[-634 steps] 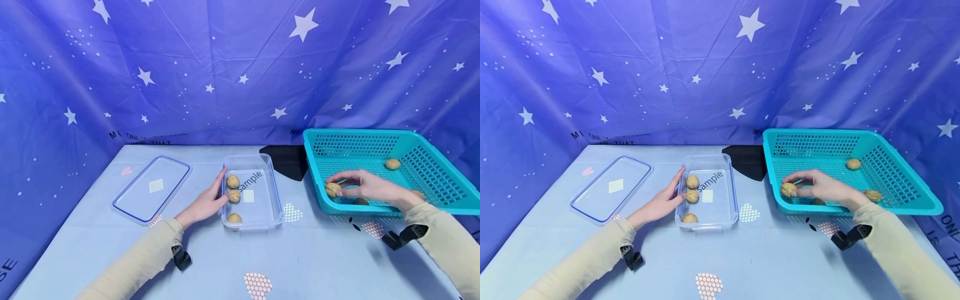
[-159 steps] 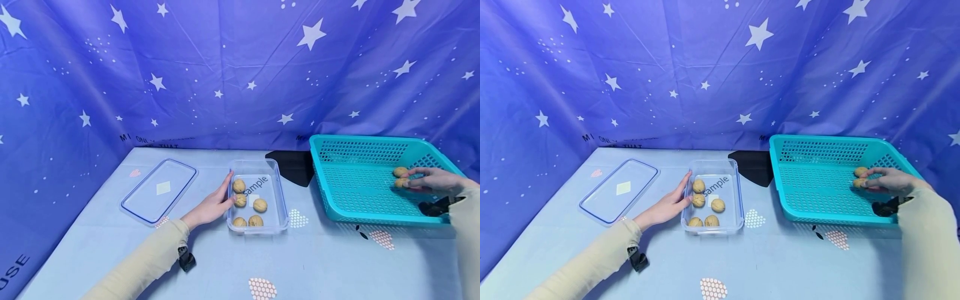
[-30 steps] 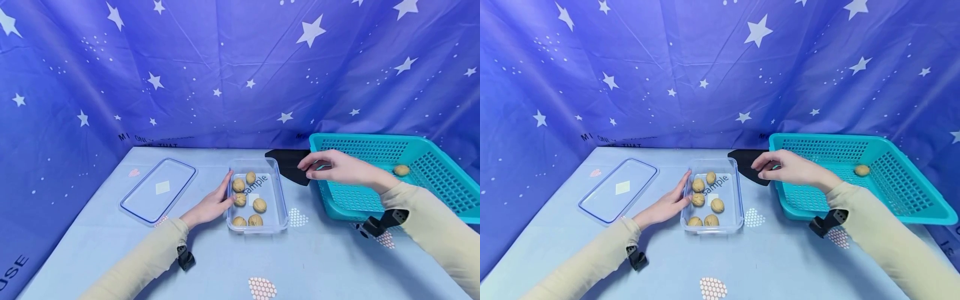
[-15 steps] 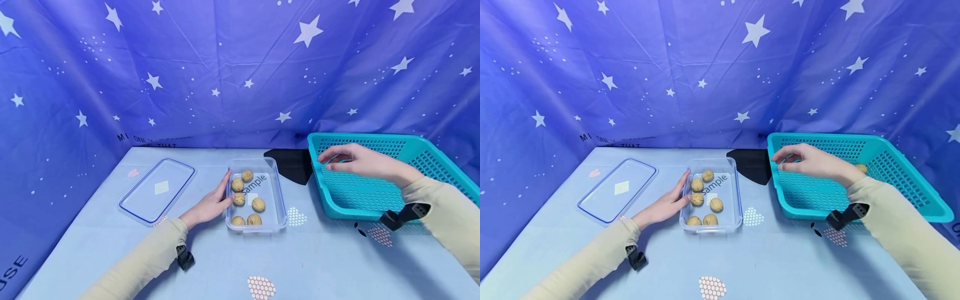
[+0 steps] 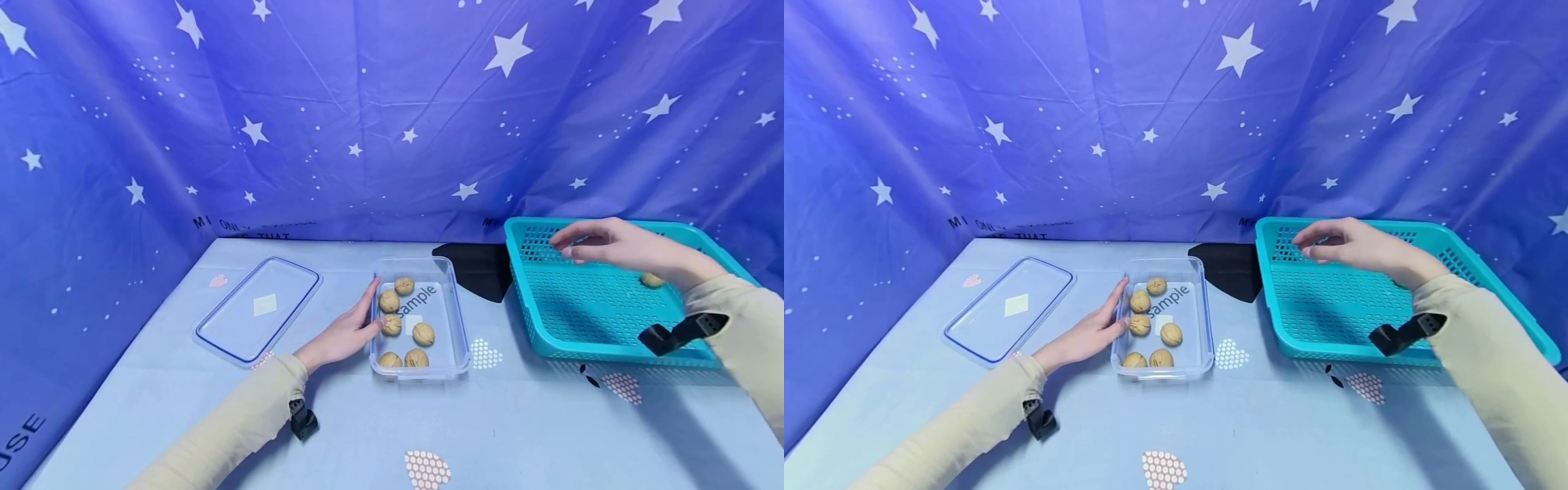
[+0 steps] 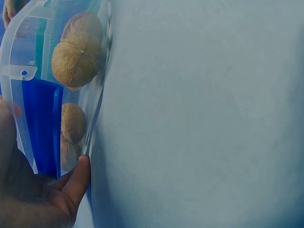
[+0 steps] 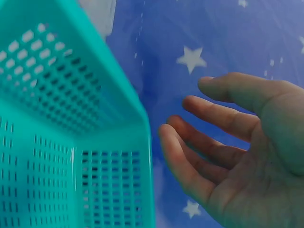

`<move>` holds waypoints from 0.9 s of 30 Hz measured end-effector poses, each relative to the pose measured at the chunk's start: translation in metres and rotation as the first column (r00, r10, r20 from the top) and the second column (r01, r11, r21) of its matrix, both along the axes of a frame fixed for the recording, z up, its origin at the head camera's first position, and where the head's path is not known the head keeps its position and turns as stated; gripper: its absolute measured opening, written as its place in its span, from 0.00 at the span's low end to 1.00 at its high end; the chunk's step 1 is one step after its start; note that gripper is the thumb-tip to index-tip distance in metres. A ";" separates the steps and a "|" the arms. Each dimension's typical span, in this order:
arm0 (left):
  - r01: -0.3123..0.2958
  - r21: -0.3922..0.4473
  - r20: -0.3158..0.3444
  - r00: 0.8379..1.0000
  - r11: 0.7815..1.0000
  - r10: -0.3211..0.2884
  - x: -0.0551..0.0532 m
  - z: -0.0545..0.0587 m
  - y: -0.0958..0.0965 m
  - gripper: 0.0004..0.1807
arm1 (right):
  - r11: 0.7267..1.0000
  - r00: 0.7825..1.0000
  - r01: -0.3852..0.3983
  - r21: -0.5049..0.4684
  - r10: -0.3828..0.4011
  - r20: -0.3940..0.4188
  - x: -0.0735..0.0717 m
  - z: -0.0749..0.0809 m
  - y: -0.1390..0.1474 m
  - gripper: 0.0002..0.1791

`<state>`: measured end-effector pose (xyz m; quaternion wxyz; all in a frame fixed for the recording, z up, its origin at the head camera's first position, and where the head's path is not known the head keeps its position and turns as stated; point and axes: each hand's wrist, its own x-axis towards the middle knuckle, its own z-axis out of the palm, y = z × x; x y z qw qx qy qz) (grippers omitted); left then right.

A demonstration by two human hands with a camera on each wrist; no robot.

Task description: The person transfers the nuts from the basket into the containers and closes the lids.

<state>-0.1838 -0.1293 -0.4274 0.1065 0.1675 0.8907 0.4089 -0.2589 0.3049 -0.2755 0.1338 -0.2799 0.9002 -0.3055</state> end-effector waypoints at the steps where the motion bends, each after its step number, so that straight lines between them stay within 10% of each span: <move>1: 0.002 -0.003 0.000 1.000 1.000 -0.002 0.000 0.000 0.000 0.42 | 1.000 1.000 0.007 -0.005 -0.007 0.002 -0.003 -0.002 0.004 0.17; 27: 0.005 -0.010 0.014 1.000 1.000 -0.005 -0.001 0.000 0.002 0.41 | 0.958 0.949 0.282 0.062 -0.287 0.133 -0.036 -0.058 0.076 0.27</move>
